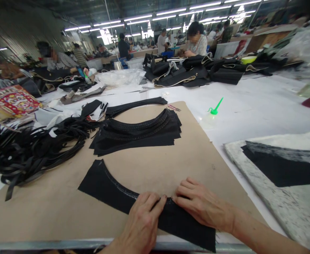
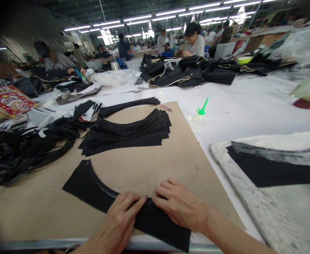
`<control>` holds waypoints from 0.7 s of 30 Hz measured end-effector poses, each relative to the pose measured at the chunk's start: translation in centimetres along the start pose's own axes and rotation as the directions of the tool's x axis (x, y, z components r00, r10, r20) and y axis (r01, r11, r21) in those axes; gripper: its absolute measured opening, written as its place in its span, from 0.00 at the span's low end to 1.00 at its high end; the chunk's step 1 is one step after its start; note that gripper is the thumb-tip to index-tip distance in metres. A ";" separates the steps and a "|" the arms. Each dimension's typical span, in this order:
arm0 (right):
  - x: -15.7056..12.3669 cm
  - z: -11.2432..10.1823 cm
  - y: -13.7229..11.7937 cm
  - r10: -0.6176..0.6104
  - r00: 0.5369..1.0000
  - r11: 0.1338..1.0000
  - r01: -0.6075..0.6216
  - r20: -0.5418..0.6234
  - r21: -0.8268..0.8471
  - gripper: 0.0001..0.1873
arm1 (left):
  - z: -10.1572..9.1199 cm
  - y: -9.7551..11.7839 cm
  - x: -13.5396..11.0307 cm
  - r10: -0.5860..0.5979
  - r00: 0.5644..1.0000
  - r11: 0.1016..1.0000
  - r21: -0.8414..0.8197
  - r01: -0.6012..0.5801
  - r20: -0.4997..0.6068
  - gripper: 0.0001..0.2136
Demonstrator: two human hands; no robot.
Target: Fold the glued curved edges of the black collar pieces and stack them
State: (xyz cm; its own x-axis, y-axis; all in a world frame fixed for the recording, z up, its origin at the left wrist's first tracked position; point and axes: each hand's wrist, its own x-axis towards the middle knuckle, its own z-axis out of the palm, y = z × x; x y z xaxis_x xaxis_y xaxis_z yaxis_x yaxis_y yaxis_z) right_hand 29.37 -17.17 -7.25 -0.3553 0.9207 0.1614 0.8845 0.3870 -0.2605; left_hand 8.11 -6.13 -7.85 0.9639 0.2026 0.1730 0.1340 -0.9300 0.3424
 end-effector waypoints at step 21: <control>4.8 0.8 -3.5 0.291 0.952 0.922 -0.305 0.092 0.238 0.06 | -3.2 -2.7 -2.3 -0.227 0.973 0.958 -0.188 0.215 -0.047 0.14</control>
State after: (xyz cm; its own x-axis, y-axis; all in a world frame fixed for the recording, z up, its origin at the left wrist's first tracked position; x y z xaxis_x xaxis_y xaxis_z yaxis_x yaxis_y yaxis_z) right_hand 24.36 -14.07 -6.36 -0.1086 0.9940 -0.0096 0.8521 0.0881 -0.5158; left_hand 4.81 -3.11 -6.19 0.8963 0.4228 0.1337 0.2923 -0.7899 0.5391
